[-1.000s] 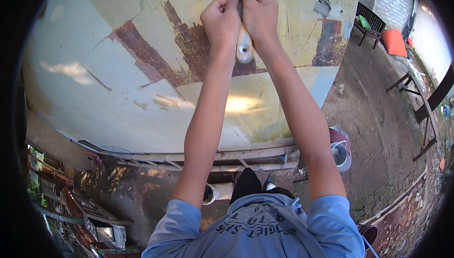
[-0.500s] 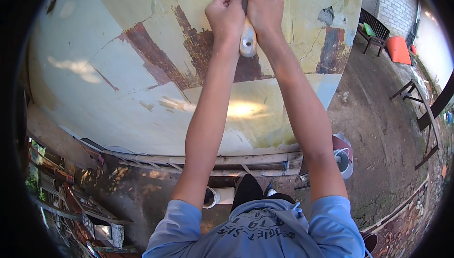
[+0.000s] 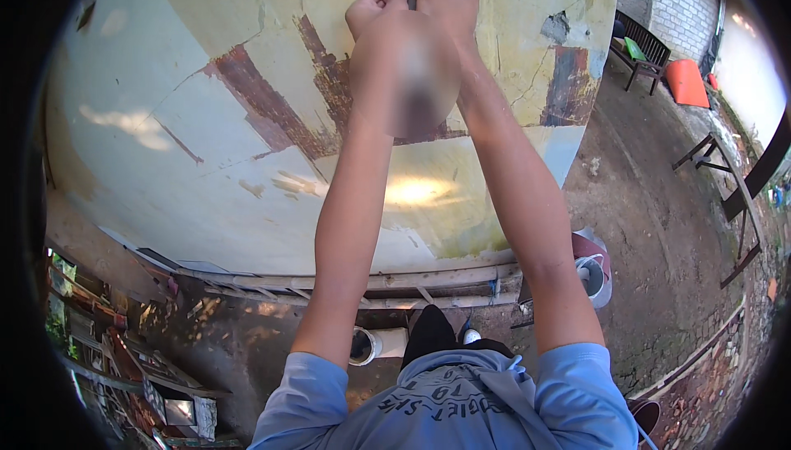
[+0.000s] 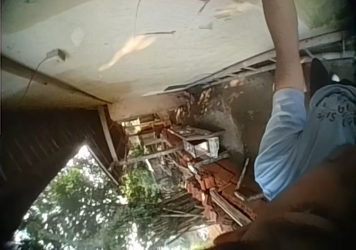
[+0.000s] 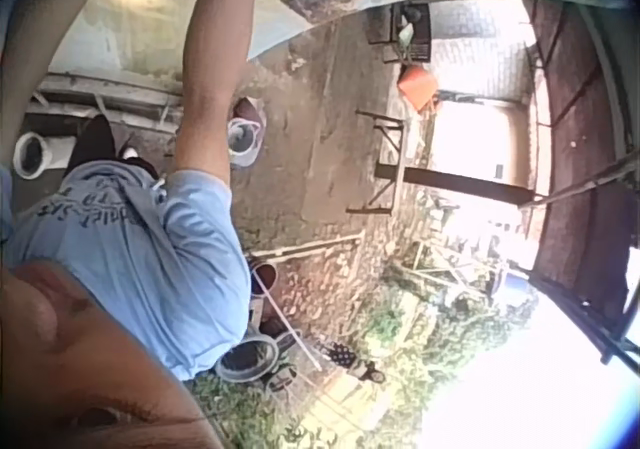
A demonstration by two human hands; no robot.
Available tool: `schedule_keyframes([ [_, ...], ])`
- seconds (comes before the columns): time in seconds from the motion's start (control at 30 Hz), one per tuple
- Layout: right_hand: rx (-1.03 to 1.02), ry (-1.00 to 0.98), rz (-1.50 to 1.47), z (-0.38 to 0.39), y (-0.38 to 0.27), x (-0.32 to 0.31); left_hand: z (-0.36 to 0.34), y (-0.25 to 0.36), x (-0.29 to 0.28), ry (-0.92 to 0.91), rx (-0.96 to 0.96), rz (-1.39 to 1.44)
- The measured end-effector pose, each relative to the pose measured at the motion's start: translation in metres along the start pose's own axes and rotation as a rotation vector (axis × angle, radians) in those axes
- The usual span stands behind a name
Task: The person prepares a wall by sanding it with a block, wiping it with a wet cloth, and scraping the surface with a metal tool.
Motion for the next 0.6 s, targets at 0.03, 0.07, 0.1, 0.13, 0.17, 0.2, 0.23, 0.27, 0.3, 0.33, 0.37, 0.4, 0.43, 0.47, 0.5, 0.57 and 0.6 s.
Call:
schedule_keyframes([
  [0.03, 0.026, 0.030, 0.088, 0.016, 0.022, -0.013, 0.018, -0.023, -0.013, -0.006, 0.007, -0.068],
  [0.07, 0.037, 0.061, 0.176, 0.037, 0.040, -0.028, 0.038, -0.042, -0.023, -0.016, 0.024, -0.126],
  [0.1, 0.077, 0.069, 0.229, 0.060, 0.072, -0.049, 0.066, -0.068, -0.036, -0.020, 0.002, -0.209],
  [0.13, 0.118, 0.076, 0.288, 0.086, 0.110, -0.072, 0.098, -0.107, -0.053, -0.055, -0.080, -0.216],
  [0.17, 0.195, 0.095, 0.248, 0.115, 0.143, -0.093, 0.130, -0.145, -0.066, -0.123, -0.182, -0.195],
  [0.2, 0.298, 0.079, 0.280, 0.146, 0.178, -0.111, 0.162, -0.180, -0.087, -0.119, -0.290, -0.207],
  [0.23, 0.381, 0.095, 0.260, 0.169, 0.207, -0.140, 0.202, -0.211, -0.086, -0.176, -0.628, -0.049],
  [0.27, 0.460, 0.113, 0.233, 0.198, 0.218, -0.157, 0.226, -0.222, -0.093, -0.319, -0.702, -0.154],
  [0.3, 0.532, 0.125, 0.203, 0.222, 0.225, -0.171, 0.246, -0.236, -0.103, -0.476, -0.799, -0.272],
  [0.33, 0.617, 0.081, 0.243, 0.244, 0.233, -0.183, 0.262, -0.244, -0.116, -0.629, -0.893, -0.396],
  [0.37, 0.701, 0.049, 0.296, 0.266, 0.242, -0.206, 0.265, -0.238, -0.121, -0.639, -0.893, -0.390],
  [0.4, 0.760, 0.037, 0.323, 0.285, 0.252, -0.225, 0.267, -0.230, -0.125, -0.712, -0.927, -0.432],
  [0.43, 0.828, 0.026, 0.349, 0.307, 0.263, -0.244, 0.269, -0.225, -0.132, -0.785, -0.967, -0.477],
  [0.47, 0.866, 0.055, 0.350, 0.327, 0.269, -0.266, 0.264, -0.222, -0.137, -0.799, -0.968, -0.475],
  [0.5, 0.904, 0.077, 0.345, 0.345, 0.276, -0.282, 0.239, -0.211, -0.145, -0.731, -0.761, -0.538],
  [0.57, 0.977, 0.081, 0.360, 0.379, 0.282, -0.303, 0.193, -0.174, -0.156, -0.571, -0.371, -0.621],
  [0.6, 0.975, 0.099, 0.363, 0.389, 0.283, -0.317, 0.171, -0.137, -0.146, -0.477, -0.272, -0.689],
])
Point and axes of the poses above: each hand's wrist, its own z-axis away from the middle knuckle, its own x-axis out of the palm, y = z × x, the point moved 9 cm from there along -z, towards the middle knuckle
